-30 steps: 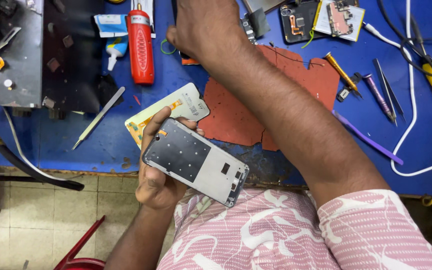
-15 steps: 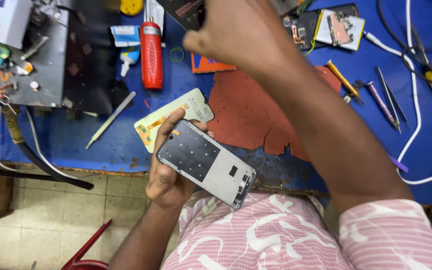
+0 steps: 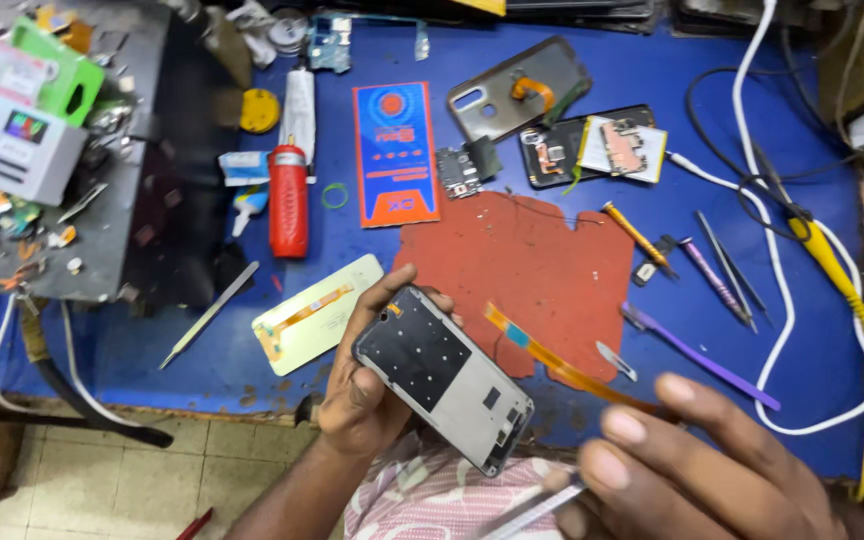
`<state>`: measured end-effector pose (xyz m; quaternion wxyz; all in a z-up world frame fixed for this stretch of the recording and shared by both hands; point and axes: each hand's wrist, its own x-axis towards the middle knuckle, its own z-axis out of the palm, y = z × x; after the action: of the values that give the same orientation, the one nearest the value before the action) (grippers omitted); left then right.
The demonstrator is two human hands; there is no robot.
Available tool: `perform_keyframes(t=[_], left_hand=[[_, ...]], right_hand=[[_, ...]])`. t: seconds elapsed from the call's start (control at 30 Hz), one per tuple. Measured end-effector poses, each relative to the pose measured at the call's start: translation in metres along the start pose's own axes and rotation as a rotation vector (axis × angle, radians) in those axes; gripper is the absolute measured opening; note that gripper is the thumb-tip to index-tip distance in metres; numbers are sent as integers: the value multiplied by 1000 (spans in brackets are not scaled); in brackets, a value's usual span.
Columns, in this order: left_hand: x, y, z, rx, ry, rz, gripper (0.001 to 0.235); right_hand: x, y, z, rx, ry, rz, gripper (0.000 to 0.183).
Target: The person disassembles a smartphone, cleans the interior with a toothbrush, and reassembles it with a new screen and battery. The person uses a toothbrush, tweezers, and a screwdriver to handle components and secure the device.
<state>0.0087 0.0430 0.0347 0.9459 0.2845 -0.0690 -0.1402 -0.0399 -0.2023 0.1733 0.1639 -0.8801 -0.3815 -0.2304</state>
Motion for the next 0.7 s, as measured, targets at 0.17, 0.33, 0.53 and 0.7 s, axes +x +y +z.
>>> perform_keyframes(t=[0.17, 0.33, 0.53, 0.7], left_hand=[[14, -19, 21, 34, -60, -24, 106], [27, -28, 34, 88, -69, -53, 108], [34, -41, 44, 189, 4, -34, 113], [39, -43, 46, 197, -18, -15, 111]], right_hand=[[-76, 67, 10, 510, 302, 404, 53], [-106, 110, 28, 1392, 708, 773, 78], [-129, 113, 43, 1648, 758, 842, 86], [-130, 108, 48, 1570, 746, 803, 86]])
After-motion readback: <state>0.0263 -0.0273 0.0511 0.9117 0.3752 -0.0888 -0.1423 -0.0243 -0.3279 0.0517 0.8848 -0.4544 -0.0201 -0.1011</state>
